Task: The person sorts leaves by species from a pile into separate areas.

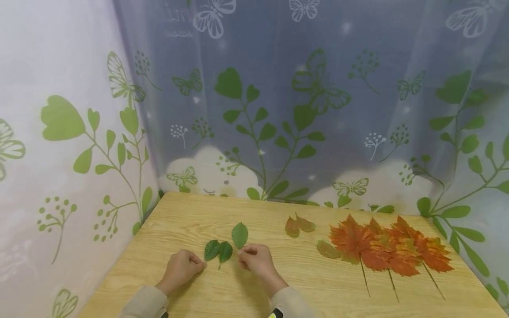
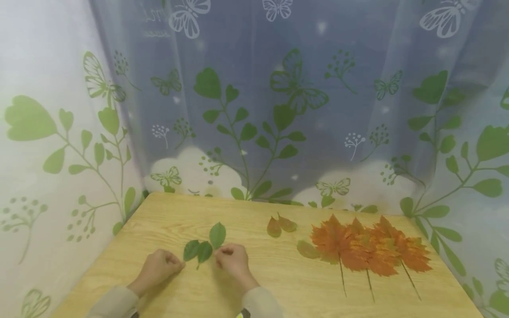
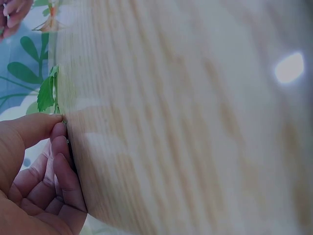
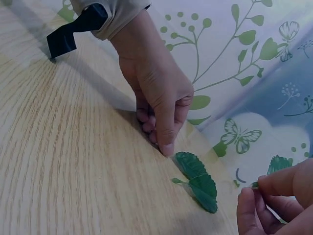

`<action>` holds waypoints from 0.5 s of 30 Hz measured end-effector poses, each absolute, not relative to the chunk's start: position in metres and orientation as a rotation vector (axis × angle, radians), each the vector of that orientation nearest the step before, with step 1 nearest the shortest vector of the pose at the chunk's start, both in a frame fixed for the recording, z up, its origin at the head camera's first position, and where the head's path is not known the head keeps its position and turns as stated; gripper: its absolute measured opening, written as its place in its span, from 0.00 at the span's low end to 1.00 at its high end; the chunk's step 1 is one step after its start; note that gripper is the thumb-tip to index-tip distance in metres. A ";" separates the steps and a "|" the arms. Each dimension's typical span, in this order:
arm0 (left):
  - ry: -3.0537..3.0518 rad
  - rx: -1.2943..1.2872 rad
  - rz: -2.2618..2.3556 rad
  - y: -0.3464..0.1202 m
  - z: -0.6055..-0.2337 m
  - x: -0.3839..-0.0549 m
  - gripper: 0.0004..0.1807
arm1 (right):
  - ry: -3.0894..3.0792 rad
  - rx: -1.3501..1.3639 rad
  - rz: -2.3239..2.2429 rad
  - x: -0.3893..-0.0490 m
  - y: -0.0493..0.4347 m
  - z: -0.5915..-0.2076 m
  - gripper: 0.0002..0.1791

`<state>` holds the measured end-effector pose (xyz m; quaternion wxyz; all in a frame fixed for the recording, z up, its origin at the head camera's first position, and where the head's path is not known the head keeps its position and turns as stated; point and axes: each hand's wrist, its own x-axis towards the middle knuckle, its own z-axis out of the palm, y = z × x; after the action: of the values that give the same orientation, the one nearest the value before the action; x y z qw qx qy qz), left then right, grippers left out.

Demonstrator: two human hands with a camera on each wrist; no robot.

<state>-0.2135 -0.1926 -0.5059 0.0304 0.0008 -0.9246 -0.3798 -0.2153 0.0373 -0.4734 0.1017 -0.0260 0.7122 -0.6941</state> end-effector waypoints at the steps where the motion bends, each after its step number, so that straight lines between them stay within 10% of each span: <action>1: -2.850 0.000 -1.174 -0.193 -0.506 -0.213 0.09 | 2.106 -0.075 -2.045 -0.216 0.035 -0.475 0.11; 15: -2.857 0.010 -1.173 -0.193 -0.507 -0.214 0.10 | 2.330 0.063 -1.884 -0.223 0.009 -0.496 0.04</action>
<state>-0.2142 -0.1929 -0.5067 0.0267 0.0033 -0.9247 -0.3798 -0.2227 0.0095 -0.4959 0.0724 0.0208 0.7754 -0.6270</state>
